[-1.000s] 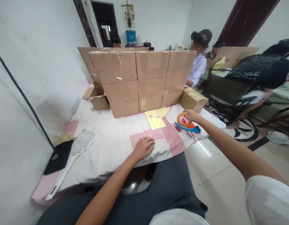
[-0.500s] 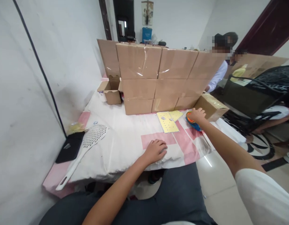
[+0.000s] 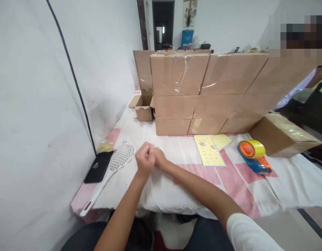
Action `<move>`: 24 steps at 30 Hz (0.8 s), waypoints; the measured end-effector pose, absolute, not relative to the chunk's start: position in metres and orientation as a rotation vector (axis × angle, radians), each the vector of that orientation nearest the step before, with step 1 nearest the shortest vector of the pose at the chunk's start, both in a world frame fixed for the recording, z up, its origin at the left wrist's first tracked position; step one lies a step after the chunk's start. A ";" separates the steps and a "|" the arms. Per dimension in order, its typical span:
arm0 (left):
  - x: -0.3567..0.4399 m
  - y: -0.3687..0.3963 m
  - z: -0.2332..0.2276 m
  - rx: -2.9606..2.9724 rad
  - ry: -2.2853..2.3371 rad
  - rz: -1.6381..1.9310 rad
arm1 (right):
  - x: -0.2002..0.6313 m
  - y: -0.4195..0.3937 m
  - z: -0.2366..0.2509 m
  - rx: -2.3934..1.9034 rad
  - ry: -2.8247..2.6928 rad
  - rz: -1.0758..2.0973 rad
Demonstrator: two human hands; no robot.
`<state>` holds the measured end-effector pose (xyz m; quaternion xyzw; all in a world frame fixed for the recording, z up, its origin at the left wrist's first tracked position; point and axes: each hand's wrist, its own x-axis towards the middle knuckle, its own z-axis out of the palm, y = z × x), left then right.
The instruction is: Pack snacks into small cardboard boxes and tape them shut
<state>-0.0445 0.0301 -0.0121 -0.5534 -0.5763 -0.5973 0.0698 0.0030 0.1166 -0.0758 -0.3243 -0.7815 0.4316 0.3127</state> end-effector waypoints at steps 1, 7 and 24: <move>-0.063 0.036 -0.011 -1.549 -1.803 -1.848 | -0.014 0.119 -0.078 -0.878 -2.049 1.140; -0.147 0.110 -0.007 -1.278 -2.129 -1.624 | -0.045 0.135 -0.094 -1.032 -1.942 1.137; -0.225 0.197 0.096 -1.306 -2.507 -0.598 | -0.045 0.156 -0.096 -0.781 -1.527 1.534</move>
